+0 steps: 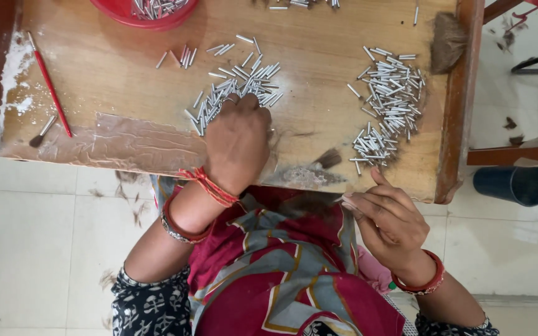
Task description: Manually inserting bundles of brown fibers into small metal tubes on a workbench.
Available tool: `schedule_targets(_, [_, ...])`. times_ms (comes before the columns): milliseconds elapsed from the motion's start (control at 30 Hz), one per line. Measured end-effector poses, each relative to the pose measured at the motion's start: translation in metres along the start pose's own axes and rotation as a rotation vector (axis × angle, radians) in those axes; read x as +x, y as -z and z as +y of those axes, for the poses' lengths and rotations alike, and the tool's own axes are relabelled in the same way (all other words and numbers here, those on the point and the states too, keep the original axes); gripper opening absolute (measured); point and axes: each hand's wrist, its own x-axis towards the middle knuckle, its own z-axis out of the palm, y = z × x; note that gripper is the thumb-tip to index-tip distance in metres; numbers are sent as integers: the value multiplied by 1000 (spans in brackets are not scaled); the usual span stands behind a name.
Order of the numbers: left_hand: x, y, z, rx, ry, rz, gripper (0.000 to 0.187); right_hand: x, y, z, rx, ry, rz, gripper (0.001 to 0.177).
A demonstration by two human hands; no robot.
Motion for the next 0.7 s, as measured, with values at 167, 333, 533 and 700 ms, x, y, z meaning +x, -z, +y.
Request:
schedule_targets(167, [15, 0, -9, 54, -64, -117, 15, 2, -3, -3, 11, -4, 16, 29])
schedule_targets(333, [9, 3, 0, 46, -135, -151, 20, 0, 1, -2, 24, 4, 8, 30])
schedule_targets(533, [-21, 24, 45, -384, -138, -63, 21, -6, 0, 2, 117, -40, 14, 32])
schedule_targets(700, [-62, -30, 68, -1725, 138, -353, 17, -18, -1, 4, 199, -21, 28, 30])
